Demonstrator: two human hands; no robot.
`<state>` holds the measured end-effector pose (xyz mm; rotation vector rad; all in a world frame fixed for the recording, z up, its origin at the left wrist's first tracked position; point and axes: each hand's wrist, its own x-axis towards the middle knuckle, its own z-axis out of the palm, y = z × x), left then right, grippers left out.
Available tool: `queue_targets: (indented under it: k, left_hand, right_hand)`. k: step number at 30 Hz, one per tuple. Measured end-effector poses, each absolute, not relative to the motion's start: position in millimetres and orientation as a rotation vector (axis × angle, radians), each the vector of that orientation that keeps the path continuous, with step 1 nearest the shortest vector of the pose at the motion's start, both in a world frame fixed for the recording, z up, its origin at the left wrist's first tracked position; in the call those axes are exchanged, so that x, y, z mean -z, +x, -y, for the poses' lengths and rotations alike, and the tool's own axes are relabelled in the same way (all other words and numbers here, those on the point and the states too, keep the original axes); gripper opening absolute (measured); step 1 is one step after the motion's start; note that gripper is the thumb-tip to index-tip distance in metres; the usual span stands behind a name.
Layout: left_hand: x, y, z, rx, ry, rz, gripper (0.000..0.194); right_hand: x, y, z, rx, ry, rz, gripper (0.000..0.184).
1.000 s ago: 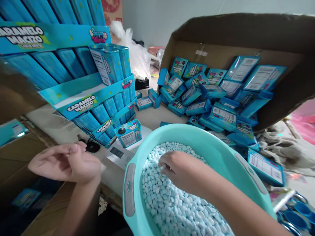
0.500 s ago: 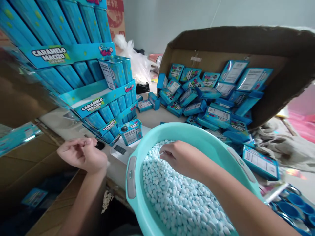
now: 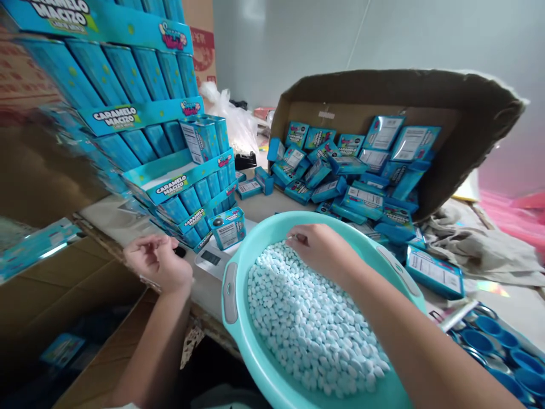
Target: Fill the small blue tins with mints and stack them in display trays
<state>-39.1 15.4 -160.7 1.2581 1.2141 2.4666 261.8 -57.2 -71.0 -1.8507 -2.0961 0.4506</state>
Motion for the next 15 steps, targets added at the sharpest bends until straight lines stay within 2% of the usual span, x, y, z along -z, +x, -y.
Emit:
queue_targets:
  k: [15]
  left_hand:
    - [163.9,-37.9,-11.6,-2.421,1.287,-1.112,0.023]
  right_hand:
    - [67.2,255.2,55.2,-0.408,-1.824,1.950,0.029]
